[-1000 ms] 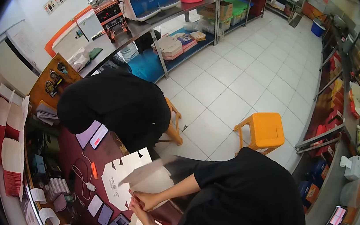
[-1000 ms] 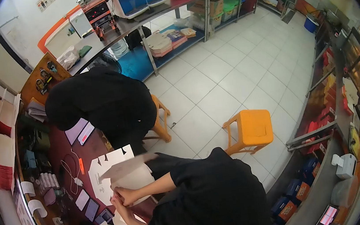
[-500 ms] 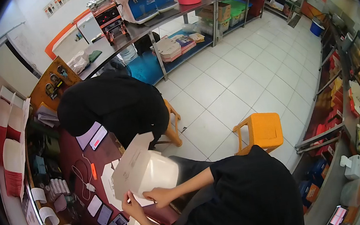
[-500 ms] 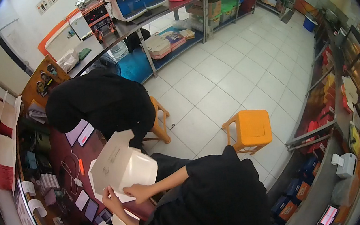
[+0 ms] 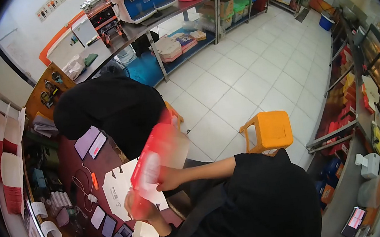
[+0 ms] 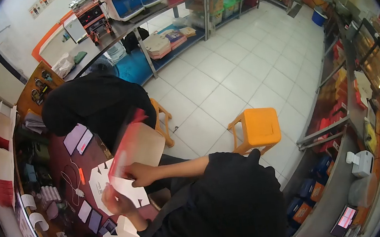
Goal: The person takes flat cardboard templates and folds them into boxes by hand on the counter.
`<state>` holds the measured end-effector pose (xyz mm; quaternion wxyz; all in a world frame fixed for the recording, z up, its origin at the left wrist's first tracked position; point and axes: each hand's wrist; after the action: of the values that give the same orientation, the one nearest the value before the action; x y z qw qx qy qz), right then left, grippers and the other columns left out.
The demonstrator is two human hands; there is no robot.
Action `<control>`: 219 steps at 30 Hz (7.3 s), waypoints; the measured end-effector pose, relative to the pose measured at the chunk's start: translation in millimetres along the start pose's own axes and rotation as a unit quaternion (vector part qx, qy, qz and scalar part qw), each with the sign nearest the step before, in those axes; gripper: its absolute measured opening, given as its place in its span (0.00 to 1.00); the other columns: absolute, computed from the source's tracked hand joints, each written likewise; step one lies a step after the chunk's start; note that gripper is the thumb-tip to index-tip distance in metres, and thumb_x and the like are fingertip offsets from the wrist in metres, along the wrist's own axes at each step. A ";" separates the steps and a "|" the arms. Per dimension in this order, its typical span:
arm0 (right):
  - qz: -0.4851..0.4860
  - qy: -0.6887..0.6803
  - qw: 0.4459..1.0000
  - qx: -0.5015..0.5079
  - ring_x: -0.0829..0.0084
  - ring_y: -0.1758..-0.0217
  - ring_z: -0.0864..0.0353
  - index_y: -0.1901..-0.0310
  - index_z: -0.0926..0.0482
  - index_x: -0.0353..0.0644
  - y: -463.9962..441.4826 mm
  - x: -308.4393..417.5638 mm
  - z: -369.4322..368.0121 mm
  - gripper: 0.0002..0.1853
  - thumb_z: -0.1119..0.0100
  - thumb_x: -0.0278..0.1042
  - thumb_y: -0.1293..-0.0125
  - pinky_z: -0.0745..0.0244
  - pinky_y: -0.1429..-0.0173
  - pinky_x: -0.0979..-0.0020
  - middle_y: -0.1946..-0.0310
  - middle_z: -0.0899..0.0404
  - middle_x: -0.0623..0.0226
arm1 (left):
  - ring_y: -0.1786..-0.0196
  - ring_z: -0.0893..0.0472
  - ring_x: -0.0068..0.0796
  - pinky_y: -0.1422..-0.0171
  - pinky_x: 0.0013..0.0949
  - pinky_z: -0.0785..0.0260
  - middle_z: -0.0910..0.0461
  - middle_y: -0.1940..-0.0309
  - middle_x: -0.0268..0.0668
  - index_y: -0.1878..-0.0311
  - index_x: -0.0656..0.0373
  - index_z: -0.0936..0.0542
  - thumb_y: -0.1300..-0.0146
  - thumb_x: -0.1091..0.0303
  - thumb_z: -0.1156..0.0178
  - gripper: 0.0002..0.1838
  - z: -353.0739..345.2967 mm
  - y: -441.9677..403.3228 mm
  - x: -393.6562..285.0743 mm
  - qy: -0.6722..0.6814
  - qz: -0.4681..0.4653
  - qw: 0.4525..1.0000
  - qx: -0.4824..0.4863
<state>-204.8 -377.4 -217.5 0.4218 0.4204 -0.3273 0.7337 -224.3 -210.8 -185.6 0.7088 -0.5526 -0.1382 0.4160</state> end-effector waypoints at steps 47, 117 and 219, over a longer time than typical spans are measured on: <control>0.379 0.117 0.849 0.350 0.52 0.69 0.18 0.50 0.24 0.48 -19.9 130.0 -199.4 0.14 0.47 0.29 0.38 0.24 0.64 0.56 0.71 0.19 0.53 | 0.54 0.23 0.40 0.40 0.46 0.36 0.22 0.61 0.36 0.59 0.56 0.22 0.45 0.70 0.42 0.09 172.9 251.8 7.2 -0.363 0.288 0.860 0.214; 0.055 0.033 0.984 0.168 0.54 0.49 0.23 0.62 0.18 0.32 -22.3 18.4 -22.2 0.18 0.47 0.43 0.32 0.29 0.45 0.62 0.54 0.23 0.49 | 0.59 0.24 0.26 0.53 0.29 0.32 0.22 0.60 0.39 0.49 0.66 0.27 0.44 0.75 0.48 0.18 118.5 154.8 -66.0 0.097 0.633 0.758 -0.125; 0.280 0.105 0.922 0.247 0.48 0.64 0.20 0.63 0.22 0.36 -97.0 -22.0 -304.3 0.07 0.47 0.28 0.39 0.26 0.59 0.55 0.68 0.20 0.48 | 0.39 0.30 0.27 0.36 0.34 0.37 0.28 0.41 0.37 0.35 0.61 0.31 0.33 0.51 0.49 0.29 242.7 240.7 90.2 0.164 0.678 0.694 -0.177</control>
<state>-215.5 -89.2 -356.5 0.1139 0.3224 -0.1942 0.9194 -433.1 28.8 -340.5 0.1343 -0.6711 0.3215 0.6544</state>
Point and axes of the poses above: each hand's wrist, its own y-axis away from the middle knuckle, its own z-axis out of the back of the hand, x = y × z
